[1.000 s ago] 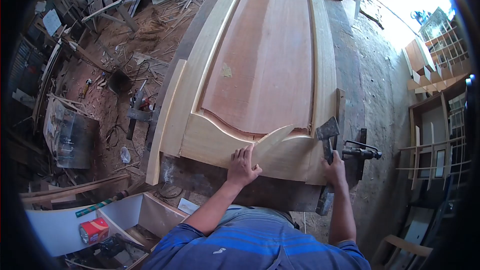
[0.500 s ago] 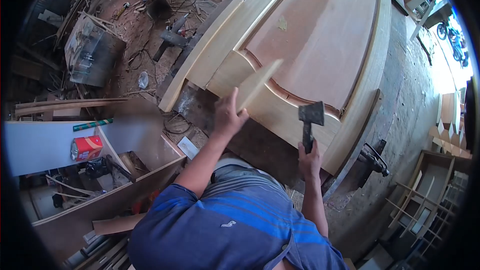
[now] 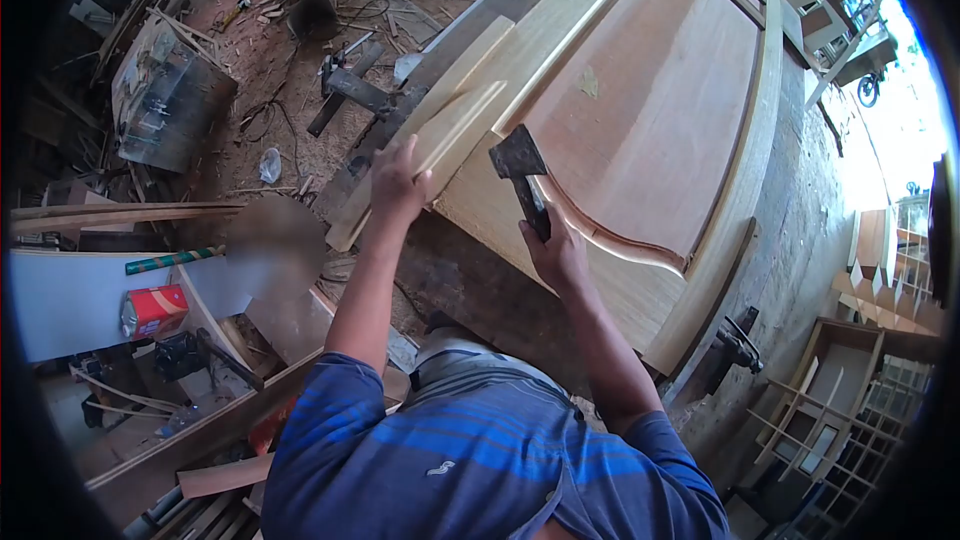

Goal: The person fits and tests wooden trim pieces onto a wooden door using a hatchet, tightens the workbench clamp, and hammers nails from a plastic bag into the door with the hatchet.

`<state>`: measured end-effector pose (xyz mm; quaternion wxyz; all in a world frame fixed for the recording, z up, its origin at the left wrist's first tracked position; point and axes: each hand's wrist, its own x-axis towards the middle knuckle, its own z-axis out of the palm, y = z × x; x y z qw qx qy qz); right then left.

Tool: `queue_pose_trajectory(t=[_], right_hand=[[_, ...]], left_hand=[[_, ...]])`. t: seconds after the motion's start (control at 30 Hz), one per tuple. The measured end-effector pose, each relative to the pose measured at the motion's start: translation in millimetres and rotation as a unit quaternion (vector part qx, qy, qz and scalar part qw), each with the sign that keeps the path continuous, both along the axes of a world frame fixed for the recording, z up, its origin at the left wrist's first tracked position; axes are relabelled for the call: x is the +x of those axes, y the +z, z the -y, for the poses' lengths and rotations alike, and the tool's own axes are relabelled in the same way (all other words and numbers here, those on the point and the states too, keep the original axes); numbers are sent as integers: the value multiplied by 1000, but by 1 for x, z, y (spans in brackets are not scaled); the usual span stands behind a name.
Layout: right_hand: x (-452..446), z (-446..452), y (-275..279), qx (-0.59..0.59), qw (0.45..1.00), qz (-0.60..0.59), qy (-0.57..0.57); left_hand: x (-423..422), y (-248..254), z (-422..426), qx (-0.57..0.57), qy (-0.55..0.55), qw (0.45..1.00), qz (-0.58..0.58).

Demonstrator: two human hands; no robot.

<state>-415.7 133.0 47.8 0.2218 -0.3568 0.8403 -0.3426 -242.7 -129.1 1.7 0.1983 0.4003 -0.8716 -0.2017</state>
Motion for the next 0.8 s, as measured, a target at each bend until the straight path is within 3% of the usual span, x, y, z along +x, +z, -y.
queue_pose_trajectory(t=[0.13,0.27,0.37,0.47,0.57,0.67,0.8], right_hand=[[2,30,0,-22,1000,-8,-8],[1,43,6,-2,1000,16,-21],[-2,51,5,16,1000,16,-20],[-6,58,0,11,1000,-1,-18],[-7,62,5,-2,1000,-12,-23],[-5,62,17,-1,999,-3,-36],[-8,60,27,26,998,24,-52]], left_hand=[[0,10,-43,-76,39,996,-9],[8,7,-42,5,65,997,-50],[16,4,-26,10,37,999,-11],[11,-6,-17,23,11,994,-104],[5,-8,-21,-57,1,994,-98],[8,-14,-35,-99,-16,995,7],[12,-3,-64,-89,-132,986,-44]])
